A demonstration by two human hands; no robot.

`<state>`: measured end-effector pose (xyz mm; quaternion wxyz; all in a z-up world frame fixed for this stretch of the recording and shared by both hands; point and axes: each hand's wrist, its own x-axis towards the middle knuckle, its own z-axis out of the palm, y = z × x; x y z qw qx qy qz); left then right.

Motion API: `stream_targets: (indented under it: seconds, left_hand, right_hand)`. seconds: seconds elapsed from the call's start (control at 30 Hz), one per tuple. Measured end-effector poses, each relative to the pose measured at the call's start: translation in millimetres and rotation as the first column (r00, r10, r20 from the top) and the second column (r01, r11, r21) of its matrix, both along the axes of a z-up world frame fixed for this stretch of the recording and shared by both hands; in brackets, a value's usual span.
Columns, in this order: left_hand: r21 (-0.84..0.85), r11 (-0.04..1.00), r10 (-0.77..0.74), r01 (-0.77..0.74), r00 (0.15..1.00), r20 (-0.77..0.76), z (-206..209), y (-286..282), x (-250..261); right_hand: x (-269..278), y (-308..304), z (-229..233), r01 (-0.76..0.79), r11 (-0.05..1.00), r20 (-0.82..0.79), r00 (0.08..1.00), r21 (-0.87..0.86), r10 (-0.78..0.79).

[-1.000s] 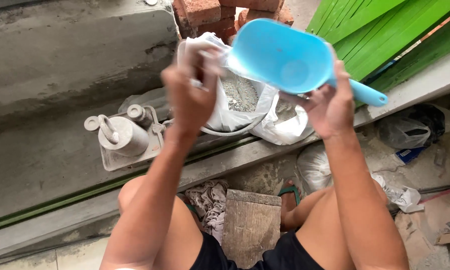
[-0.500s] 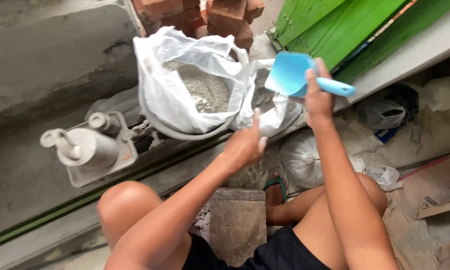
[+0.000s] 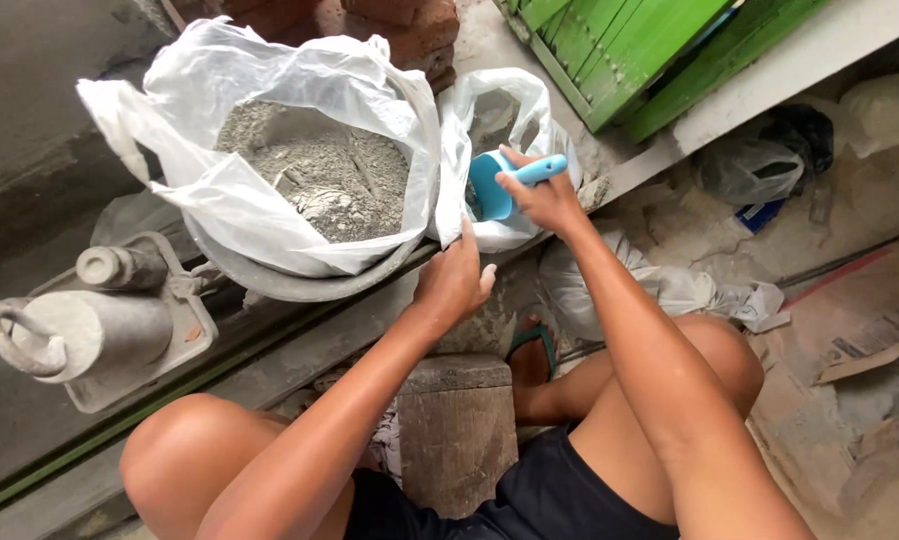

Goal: The person scoops gray gravel from a white plastic bag using a blue plastic scoop and pours it into a larger white bag placed inside a metal basin. The person repeats this scooping and pouring action multiple times.

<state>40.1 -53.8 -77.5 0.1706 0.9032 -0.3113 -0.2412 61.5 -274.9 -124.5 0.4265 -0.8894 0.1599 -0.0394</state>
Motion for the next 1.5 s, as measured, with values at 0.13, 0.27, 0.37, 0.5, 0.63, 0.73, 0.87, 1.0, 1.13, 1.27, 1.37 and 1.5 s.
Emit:
stream_targets:
  seconds: [0.13, 0.27, 0.37, 0.5, 0.63, 0.73, 0.87, 1.0, 1.13, 1.27, 1.37, 1.5]
  left_hand:
    - [0.027, 0.999, -0.032, 0.031, 0.999, 0.02, 21, 6, -9]
    - [0.028, 0.999, -0.046, 0.045, 0.997, 0.059, 21, 12, -13]
    - [0.036, 0.997, -0.066, 0.064, 0.995, 0.075, 23, 14, -16]
    - [0.03, 0.996, -0.081, 0.079, 0.993, 0.083, 25, 17, -21]
    - [-0.011, 1.0, -0.024, 0.025, 0.999, 0.033, 34, 19, -18]
    - [-0.003, 1.0, -0.028, 0.028, 0.999, -0.034, 46, 21, -15]
    - [0.001, 0.998, -0.062, 0.062, 0.995, 0.08, 34, 21, -14]
    - [0.008, 0.998, -0.066, 0.065, 0.991, 0.12, 30, 27, -14]
    - [0.018, 0.999, -0.05, 0.047, 0.979, 0.196, 36, 26, -12]
    - [0.004, 1.0, -0.021, 0.021, 0.99, 0.141, 36, 31, -11]
    - [-0.04, 0.999, -0.013, 0.021, 0.979, 0.202, 23, 29, -2]
    - [-0.04, 0.998, -0.026, 0.042, 0.94, 0.34, 31, 32, 2]
  right_hand:
    - [0, -9, 8, 0.058, 0.998, -0.009, 0.998, -0.001, -0.058]
    - [-6, -24, -3, 0.116, 0.978, 0.036, 0.993, -0.171, -0.111]
    - [-10, -30, -21, 0.085, 0.967, 0.075, 0.995, -0.239, -0.069]
    - [-8, -37, -51, 0.142, 0.942, 0.218, 0.973, -0.304, -0.076]
    - [15, -27, -75, 0.298, 0.95, 0.358, 0.901, -0.1, -0.245]
    - [31, -15, -82, 0.46, 0.886, 0.41, 0.82, -0.054, -0.4]
    - [50, -11, -79, 0.564, 0.826, 0.361, 0.77, 0.004, -0.527]
    - [63, -8, -99, 0.572, 0.82, 0.404, 0.747, 0.012, -0.527]
    - [75, 26, -83, 0.493, 0.867, 0.41, 0.778, 0.074, -0.477]
    - [68, 32, -95, 0.453, 0.889, 0.279, 0.847, 0.066, -0.452]
    - [58, 27, -87, 0.39, 0.918, 0.221, 0.891, 0.076, -0.397]
    - [29, 29, -68, 0.185, 0.973, 0.204, 0.956, 0.139, -0.211]
